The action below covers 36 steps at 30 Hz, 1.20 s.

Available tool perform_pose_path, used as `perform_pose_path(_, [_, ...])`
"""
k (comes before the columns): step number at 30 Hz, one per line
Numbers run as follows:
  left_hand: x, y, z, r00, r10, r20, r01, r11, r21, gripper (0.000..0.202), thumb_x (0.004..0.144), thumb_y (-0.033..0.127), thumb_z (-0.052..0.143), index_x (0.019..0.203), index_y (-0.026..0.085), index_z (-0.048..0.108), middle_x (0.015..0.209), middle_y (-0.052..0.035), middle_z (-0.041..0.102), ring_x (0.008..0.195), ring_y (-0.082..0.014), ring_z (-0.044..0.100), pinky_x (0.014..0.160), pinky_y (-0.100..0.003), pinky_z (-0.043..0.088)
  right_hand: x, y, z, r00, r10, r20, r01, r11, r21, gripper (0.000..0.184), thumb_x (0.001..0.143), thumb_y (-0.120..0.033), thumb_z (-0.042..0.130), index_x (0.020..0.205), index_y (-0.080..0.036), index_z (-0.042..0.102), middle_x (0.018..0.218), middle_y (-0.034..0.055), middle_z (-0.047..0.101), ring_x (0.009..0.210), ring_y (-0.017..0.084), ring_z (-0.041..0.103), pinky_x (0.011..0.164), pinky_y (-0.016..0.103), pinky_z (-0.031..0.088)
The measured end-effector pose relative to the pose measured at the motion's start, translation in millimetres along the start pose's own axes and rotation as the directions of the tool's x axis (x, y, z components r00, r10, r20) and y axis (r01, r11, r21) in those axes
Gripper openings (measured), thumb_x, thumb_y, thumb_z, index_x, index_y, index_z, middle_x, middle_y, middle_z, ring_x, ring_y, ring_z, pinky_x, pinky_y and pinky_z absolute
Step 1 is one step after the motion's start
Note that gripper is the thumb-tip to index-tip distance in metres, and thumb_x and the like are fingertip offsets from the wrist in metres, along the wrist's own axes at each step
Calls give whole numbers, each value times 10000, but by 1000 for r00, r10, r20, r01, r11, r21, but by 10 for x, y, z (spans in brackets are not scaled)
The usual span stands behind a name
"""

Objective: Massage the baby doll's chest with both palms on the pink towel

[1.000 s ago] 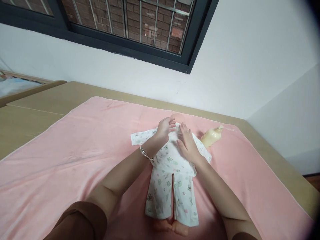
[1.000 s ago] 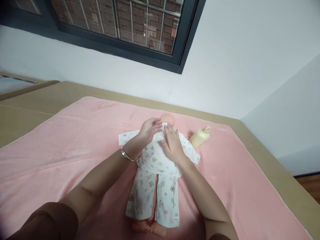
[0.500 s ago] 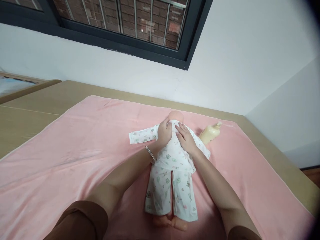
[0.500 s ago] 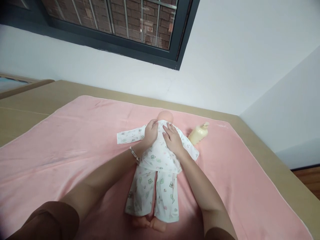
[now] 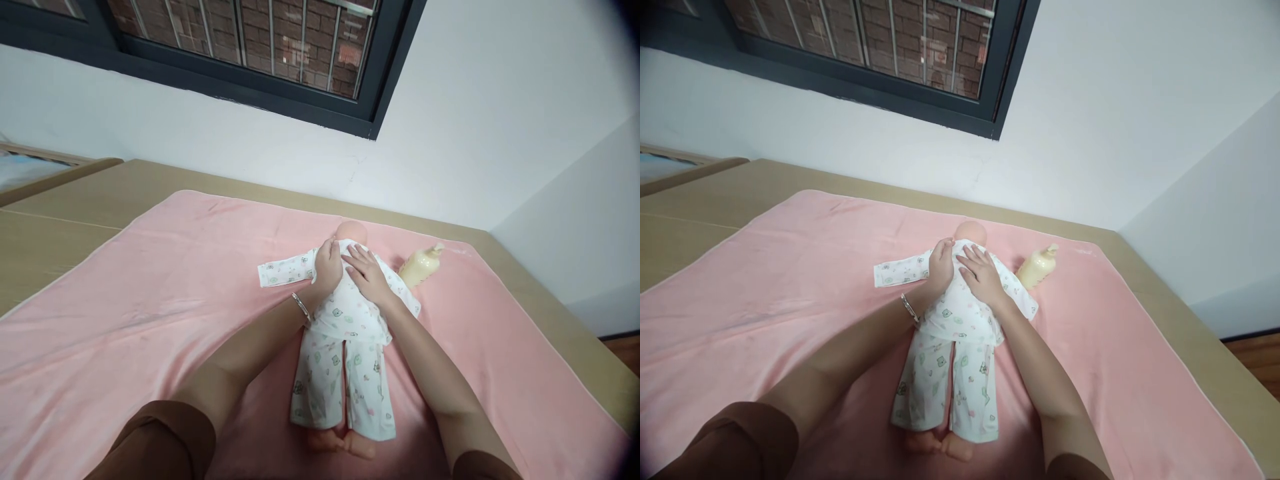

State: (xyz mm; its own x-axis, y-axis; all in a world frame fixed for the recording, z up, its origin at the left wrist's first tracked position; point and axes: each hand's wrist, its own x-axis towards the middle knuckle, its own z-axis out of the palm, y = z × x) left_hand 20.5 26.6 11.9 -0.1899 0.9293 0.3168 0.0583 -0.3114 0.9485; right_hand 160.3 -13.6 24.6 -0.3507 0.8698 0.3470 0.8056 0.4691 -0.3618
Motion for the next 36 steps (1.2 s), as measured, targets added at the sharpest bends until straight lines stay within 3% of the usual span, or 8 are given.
perform_pose_path(6, [-6, -6, -4, 1000, 1, -5, -1, 1000, 7, 271, 989, 327, 384, 1053, 212, 621, 1156, -81, 688, 1130, -202, 612, 1041, -365, 440, -28, -114, 103, 951, 284, -123, -297, 950, -100, 616, 1007, -469, 350, 1522, -133, 378, 1594, 181, 327, 1502, 335, 252, 1194, 585, 220])
perform_pose_path(9, [-15, 14, -16, 1000, 10, -4, -10, 1000, -12, 255, 983, 329, 396, 989, 208, 620, 1092, -72, 696, 1068, -195, 625, 1001, -348, 456, -90, -285, 140, 933, 336, -129, -355, 918, -175, 647, 1018, -434, 316, 1517, -24, 337, 1580, 264, 303, 1496, 372, 246, 1184, 583, 236])
perform_pose_path(12, [-27, 24, -24, 1000, 10, -15, -11, 999, -31, 263, 985, 335, 388, 958, 208, 618, 1057, -57, 697, 1034, -180, 632, 971, -318, 466, -112, -369, 134, 964, 258, -67, -267, 938, -221, 605, 1009, -358, 336, 1500, -7, 370, 1599, 253, 264, 1513, 373, 191, 1206, 569, 203])
perform_pose_path(18, [-43, -3, -11, 1000, -1, -23, 0, 1000, -15, 249, 978, 328, 403, 994, 215, 625, 1089, -61, 700, 1078, -185, 632, 989, -314, 460, -19, -153, 50, 999, 32, 25, -30, 996, -90, 489, 995, -331, 373, 1461, -244, 490, 1595, 41, 357, 1529, 284, 181, 1224, 593, 145])
perform_pose_path(22, [-47, -5, -6, 1000, 8, -16, -9, 1000, -17, 257, 978, 330, 406, 1026, 209, 627, 1150, -78, 692, 1120, -188, 623, 1020, -327, 449, -6, -67, 66, 990, 132, -51, -134, 990, -47, 533, 986, -399, 407, 1477, -202, 472, 1600, 76, 342, 1518, 297, 219, 1222, 559, 193])
perform_pose_path(29, [-56, 1, -16, 998, 39, -52, -39, 999, -10, 274, 981, 350, 400, 989, 213, 637, 1077, -60, 703, 1059, -182, 637, 975, -307, 462, -144, -335, 163, 934, 276, -228, -317, 934, -165, 607, 973, -410, 424, 1467, -60, 451, 1528, 217, 425, 1456, 350, 351, 1177, 540, 309])
perform_pose_path(32, [-64, -6, -22, 997, 40, -61, -41, 999, -18, 260, 976, 339, 409, 999, 213, 635, 1073, -59, 704, 1055, -182, 638, 978, -310, 459, -160, -356, 149, 971, 167, -169, -203, 953, -226, 575, 981, -353, 398, 1461, -42, 457, 1546, 220, 395, 1481, 341, 306, 1208, 542, 246])
perform_pose_path(36, [-77, -8, -30, 998, 17, -64, -20, 999, -42, 249, 971, 312, 412, 977, 213, 640, 1048, -60, 711, 1043, -189, 641, 976, -325, 464, -100, -196, 82, 998, -48, -34, 43, 989, -144, 490, 1015, -333, 331, 1455, -194, 497, 1560, 80, 415, 1517, 246, 234, 1240, 540, 159])
